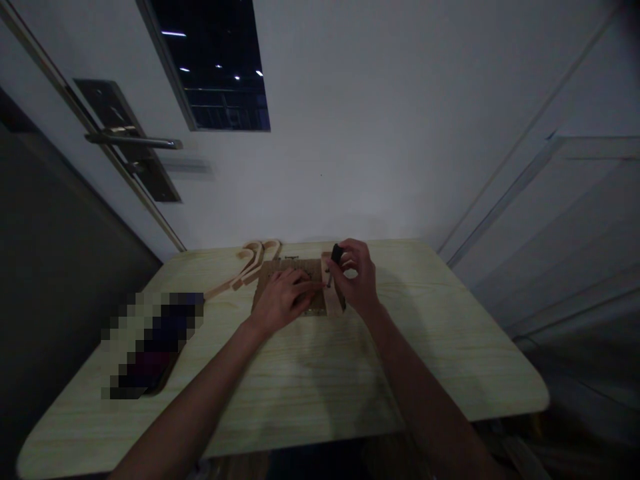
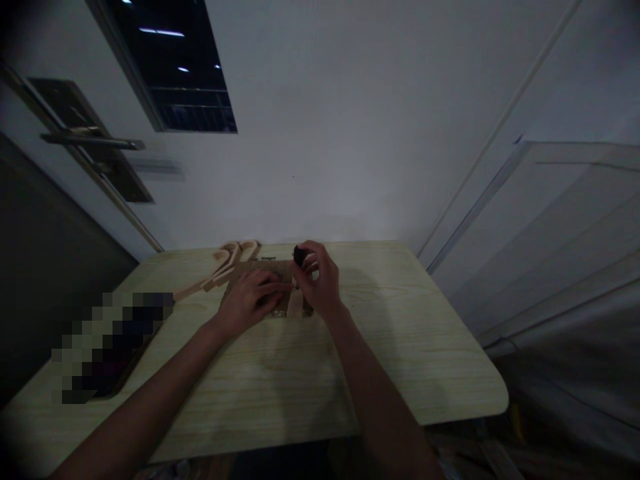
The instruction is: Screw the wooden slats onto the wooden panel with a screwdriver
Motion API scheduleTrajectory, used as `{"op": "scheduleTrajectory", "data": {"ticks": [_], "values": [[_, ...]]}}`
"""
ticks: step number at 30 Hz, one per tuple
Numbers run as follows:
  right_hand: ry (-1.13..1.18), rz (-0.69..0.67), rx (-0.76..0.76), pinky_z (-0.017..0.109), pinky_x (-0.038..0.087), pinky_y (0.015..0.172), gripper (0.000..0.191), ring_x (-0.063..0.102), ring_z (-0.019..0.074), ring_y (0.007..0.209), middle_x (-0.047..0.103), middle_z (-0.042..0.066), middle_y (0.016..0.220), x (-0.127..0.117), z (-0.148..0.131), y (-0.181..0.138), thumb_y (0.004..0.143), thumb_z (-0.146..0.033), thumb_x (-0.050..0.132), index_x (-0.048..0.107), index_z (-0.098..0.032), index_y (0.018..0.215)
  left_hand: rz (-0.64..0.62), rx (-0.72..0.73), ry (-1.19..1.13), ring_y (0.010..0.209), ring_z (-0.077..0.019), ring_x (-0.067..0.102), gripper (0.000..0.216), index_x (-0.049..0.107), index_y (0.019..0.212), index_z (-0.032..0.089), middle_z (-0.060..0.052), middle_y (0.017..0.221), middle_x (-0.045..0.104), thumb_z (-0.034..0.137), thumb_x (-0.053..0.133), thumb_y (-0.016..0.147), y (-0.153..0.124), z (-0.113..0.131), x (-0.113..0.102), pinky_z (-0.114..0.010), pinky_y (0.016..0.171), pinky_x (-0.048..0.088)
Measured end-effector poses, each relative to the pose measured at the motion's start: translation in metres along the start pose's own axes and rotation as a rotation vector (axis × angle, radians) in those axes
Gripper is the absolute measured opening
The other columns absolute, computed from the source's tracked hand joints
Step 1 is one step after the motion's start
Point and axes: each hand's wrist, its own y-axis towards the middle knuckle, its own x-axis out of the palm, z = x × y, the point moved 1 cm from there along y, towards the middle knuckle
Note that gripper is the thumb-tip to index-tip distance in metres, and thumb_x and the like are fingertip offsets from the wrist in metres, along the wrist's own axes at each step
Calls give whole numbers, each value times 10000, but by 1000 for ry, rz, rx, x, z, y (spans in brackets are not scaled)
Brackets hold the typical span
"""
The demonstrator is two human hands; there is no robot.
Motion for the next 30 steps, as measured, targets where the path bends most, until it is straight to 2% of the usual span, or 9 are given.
{"op": "scheduleTrajectory", "data": {"ticks": [4, 10, 16, 20, 26, 30], "values": [[-18, 4, -33, 235, 524, 543, 390, 568, 80, 611, 596, -15, 939, 1, 3, -1, 816, -280, 663, 479, -289, 1159, -4, 14, -7, 932, -223, 559, 299, 672, 1152, 274, -57, 996, 624, 209, 557, 884, -1, -1, 1, -403, 822, 434], [-45, -33, -61, 230, 509, 524, 277, 545, 84, 613, 578, -6, 922, 0, 2, 0, 844, -279, 631, 533, -290, 1103, -2, 14, 8, 940, -223, 555, 292, 679, 1140, 269, -57, 997, 622, 212, 560, 881, -1, -2, 2, -400, 831, 439], [-9, -61, -80, 267, 566, 641, 247, 632, 139, 866, 583, 42, 1070, 2, -5, -3, 893, -232, 524, 516, -275, 1136, -1, 16, 11, 946, -228, 559, 273, 688, 1114, 259, -61, 999, 626, 209, 549, 884, -1, -1, 1, -397, 817, 438], [17, -42, -48, 261, 559, 612, 262, 653, 115, 764, 600, 31, 1072, 5, -1, -5, 894, -244, 544, 498, -283, 1149, -12, 5, 18, 933, -228, 560, 278, 689, 1121, 260, -62, 985, 629, 221, 539, 890, 0, 1, -2, -396, 806, 436], [-27, -8, -18, 250, 541, 567, 268, 636, 121, 734, 609, 6, 981, 4, 1, -5, 852, -279, 615, 513, -289, 1100, -19, 6, 20, 933, -218, 552, 317, 668, 1163, 281, -50, 989, 621, 209, 565, 871, -1, -1, 0, -376, 800, 429], [-21, -63, -52, 270, 560, 606, 312, 656, 141, 813, 617, 39, 1090, 5, 0, -6, 881, -269, 566, 481, -297, 1180, -2, 7, 23, 938, -224, 550, 277, 684, 1122, 270, -54, 989, 625, 222, 550, 884, -1, -1, 1, -381, 801, 425]]}}
